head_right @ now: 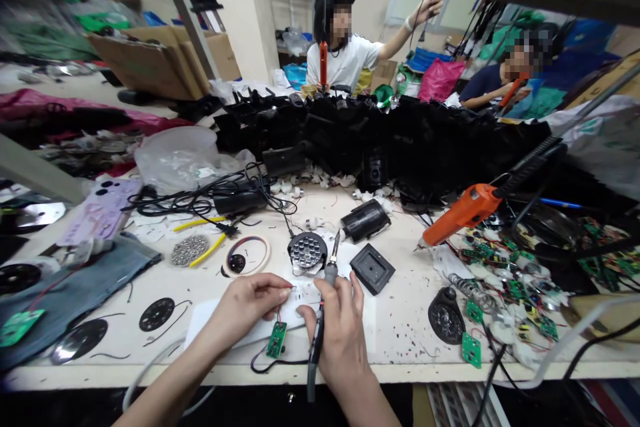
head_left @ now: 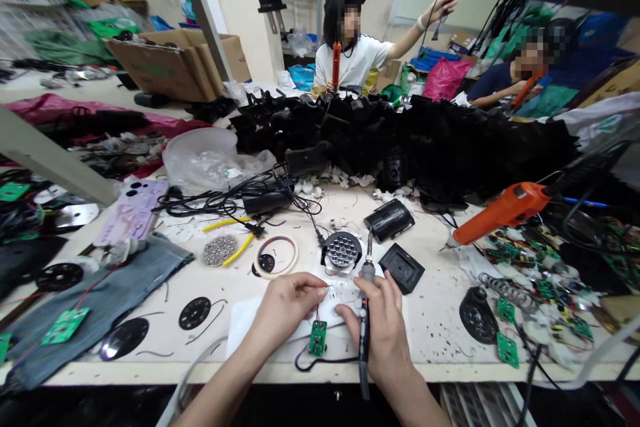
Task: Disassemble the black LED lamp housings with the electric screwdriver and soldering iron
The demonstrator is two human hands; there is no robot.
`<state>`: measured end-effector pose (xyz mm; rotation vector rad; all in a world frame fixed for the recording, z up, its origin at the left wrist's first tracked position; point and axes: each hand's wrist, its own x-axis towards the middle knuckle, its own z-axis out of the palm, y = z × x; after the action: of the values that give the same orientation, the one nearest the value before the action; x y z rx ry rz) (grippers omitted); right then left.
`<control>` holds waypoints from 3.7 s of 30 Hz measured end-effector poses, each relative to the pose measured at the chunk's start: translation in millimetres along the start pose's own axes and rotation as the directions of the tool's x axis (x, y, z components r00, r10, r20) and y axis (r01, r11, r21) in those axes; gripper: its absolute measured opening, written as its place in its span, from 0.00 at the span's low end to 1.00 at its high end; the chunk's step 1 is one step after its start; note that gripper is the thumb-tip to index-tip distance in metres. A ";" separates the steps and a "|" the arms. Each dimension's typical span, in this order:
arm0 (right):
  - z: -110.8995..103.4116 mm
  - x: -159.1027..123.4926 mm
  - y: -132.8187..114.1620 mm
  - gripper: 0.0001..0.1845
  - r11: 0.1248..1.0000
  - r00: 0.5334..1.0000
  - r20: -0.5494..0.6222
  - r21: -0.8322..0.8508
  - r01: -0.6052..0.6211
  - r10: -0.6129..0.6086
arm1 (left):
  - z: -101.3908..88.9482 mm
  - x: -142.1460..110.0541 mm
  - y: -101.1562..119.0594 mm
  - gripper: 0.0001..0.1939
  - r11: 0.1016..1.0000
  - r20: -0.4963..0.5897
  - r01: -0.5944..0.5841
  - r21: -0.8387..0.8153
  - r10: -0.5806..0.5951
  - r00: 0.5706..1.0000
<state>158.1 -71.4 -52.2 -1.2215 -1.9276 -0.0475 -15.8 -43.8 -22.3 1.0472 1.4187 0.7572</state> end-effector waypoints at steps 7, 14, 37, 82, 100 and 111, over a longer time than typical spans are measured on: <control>-59.0 -3.1 6.7 0.17 0.920 0.973 -0.094 0.356 -0.166 0.212 | 9.6 -1.1 3.2 0.15 0.940 -0.065 -0.068 0.335 0.095 0.993; -91.0 -12.9 -12.6 0.14 0.876 0.925 -0.004 0.323 -0.358 0.379 | 12.5 0.7 5.1 0.11 0.897 -0.084 -0.061 0.438 0.109 0.990; -39.8 -19.9 -4.3 0.15 0.870 0.963 0.086 0.413 -0.268 0.255 | 18.8 2.6 9.0 0.07 0.852 -0.139 0.019 0.523 0.063 0.988; -47.8 -23.8 -4.1 0.14 0.919 0.984 0.012 0.357 -0.169 0.177 | 19.9 -3.1 6.4 0.06 0.796 -0.133 -0.037 0.604 0.147 0.980; -47.1 -27.0 -4.5 0.15 0.891 0.976 0.013 0.405 -0.205 0.219 | 8.7 -14.4 -6.2 0.13 0.860 0.003 -0.227 0.458 0.253 0.967; -46.2 -27.9 -5.8 0.16 0.883 0.975 0.006 0.423 -0.205 0.224 | 17.2 -11.1 -0.1 0.13 0.856 -0.073 -0.137 0.498 0.199 0.977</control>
<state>187.4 -115.0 -38.2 -1.1156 -1.6393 0.4362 0.5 -56.0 -20.2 1.5576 1.6905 0.6010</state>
